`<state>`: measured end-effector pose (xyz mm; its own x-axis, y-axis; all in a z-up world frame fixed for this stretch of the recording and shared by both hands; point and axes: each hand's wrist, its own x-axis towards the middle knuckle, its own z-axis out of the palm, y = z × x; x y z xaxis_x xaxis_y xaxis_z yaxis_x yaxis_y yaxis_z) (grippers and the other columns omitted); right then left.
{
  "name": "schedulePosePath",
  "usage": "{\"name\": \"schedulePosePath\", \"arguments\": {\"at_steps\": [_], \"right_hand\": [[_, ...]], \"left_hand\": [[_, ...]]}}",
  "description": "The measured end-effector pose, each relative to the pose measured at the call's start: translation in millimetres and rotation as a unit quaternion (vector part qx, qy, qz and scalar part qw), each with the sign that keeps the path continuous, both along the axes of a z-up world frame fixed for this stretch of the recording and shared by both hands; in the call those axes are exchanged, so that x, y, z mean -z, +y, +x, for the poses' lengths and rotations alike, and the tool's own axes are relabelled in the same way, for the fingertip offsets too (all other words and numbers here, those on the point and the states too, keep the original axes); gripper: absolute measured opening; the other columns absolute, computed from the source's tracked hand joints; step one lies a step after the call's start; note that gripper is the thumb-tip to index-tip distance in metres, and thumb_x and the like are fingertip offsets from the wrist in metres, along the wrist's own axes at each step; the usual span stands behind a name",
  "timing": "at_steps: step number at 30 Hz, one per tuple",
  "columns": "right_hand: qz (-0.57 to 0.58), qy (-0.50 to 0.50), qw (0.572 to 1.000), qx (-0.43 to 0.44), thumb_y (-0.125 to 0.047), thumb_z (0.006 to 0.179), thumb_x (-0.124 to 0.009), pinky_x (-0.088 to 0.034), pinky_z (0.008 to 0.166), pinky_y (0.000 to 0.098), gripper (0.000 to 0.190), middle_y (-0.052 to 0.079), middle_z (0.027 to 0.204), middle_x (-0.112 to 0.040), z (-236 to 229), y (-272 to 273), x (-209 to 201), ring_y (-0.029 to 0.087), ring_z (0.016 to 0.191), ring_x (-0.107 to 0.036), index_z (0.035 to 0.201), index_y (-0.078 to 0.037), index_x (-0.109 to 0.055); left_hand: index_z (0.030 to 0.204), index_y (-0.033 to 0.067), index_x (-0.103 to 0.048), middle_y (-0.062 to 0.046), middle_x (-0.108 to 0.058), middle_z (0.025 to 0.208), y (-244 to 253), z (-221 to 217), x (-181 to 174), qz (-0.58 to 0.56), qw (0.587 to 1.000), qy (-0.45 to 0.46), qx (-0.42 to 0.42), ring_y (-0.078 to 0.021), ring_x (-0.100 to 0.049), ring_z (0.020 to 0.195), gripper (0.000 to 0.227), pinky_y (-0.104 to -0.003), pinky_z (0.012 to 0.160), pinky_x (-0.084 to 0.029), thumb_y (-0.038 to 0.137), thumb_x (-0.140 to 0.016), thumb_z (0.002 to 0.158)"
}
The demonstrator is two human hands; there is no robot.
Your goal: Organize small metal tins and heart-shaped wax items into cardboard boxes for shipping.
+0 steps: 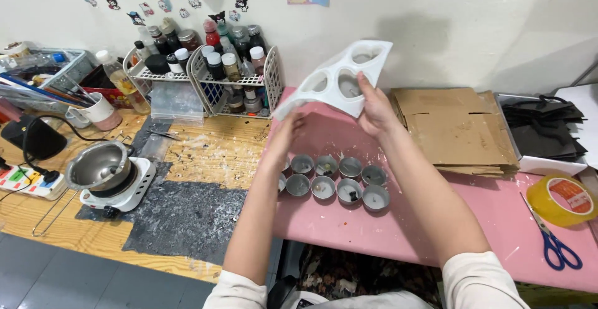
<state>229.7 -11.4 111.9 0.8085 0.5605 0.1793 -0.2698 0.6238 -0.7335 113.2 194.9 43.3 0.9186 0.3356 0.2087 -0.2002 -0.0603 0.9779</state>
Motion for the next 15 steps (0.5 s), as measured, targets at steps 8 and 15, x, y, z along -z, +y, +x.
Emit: {"name": "schedulePosePath", "arguments": {"at_steps": [8,15], "right_hand": [[-0.126,0.034,0.991,-0.005,-0.042,0.103,-0.052,-0.055,0.097,0.0437,0.056,0.018,0.132,-0.066,31.9,-30.3,54.1,0.028,0.118,-0.07,0.139,0.001,-0.051],[-0.348,-0.069,0.935,0.019,-0.052,0.1,-0.056,-0.06,0.086,0.0358,0.065,0.015,0.125,-0.07,71.4,-34.2,140.5,0.019,0.105,-0.071,0.136,0.003,-0.057]], "left_hand": [[0.15,-0.0104,-0.033,-0.027,-0.05,0.147,29.5,8.3,19.2,-0.389,0.916,-0.003,0.099,-0.0331,-0.05,0.142,0.079,-0.044,0.12,-0.04,0.049,-0.05,0.101],[0.153,0.0077,-0.029,-0.02,-0.046,0.152,22.0,12.7,38.7,-0.301,0.951,0.067,0.01,-0.0268,-0.043,0.143,0.076,-0.045,0.12,-0.031,0.047,-0.049,0.091]]}}
